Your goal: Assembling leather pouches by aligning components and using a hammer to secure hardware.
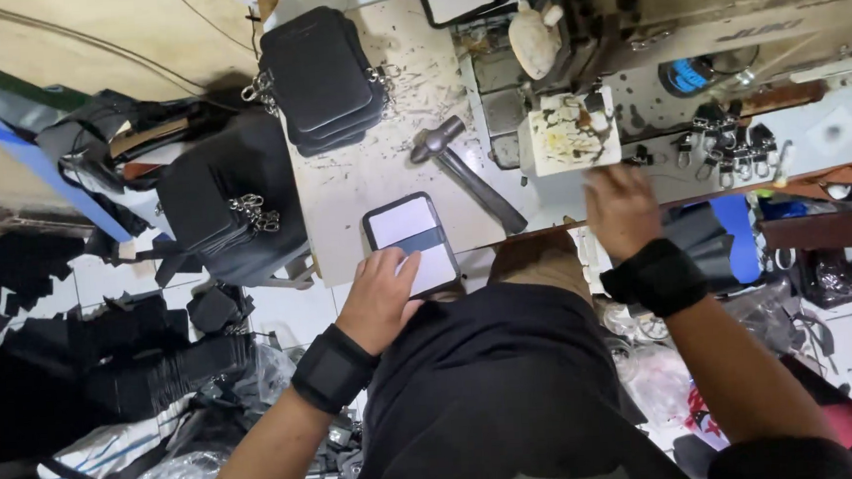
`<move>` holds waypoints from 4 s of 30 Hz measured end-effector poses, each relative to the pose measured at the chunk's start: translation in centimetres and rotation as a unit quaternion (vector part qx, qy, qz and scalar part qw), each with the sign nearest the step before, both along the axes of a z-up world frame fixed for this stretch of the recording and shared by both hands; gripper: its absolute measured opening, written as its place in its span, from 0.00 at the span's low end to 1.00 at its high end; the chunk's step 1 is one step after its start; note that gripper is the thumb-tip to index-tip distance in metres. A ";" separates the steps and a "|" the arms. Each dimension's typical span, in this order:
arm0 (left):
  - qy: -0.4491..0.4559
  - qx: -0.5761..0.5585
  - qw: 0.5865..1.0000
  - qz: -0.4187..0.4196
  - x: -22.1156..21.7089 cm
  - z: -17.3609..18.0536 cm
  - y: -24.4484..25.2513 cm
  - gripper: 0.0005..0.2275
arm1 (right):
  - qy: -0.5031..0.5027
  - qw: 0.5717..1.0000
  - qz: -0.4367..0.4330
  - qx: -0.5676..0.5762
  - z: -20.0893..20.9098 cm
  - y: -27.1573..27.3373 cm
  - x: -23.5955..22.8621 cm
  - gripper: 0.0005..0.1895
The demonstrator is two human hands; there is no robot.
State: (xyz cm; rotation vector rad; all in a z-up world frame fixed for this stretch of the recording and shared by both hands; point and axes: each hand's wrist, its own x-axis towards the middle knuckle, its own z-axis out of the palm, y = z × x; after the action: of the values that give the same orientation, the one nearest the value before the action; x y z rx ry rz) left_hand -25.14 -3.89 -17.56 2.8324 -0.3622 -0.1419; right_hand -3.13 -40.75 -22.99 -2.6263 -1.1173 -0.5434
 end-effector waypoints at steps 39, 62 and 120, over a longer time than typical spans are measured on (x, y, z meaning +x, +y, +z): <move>-0.045 0.002 0.997 0.055 5.6 -2.4 2.6 0.11 | 0.344 0.892 -0.114 0.270 10.4 0.0 -2.9 0.08; -0.193 0.034 0.981 -0.016 4.0 -3.5 2.5 0.08 | 0.625 0.725 -0.075 0.279 5.3 19.4 -5.8 0.08; -0.150 0.005 0.988 0.034 4.2 -1.6 2.7 0.09 | 0.599 0.766 -0.057 0.227 2.7 18.9 -4.8 0.11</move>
State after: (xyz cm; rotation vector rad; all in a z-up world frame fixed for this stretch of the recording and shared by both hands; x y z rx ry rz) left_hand -20.96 -1.18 -19.18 2.8732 -0.3249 0.3014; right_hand -7.90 -21.88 -20.31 -1.9093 -0.3094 0.7266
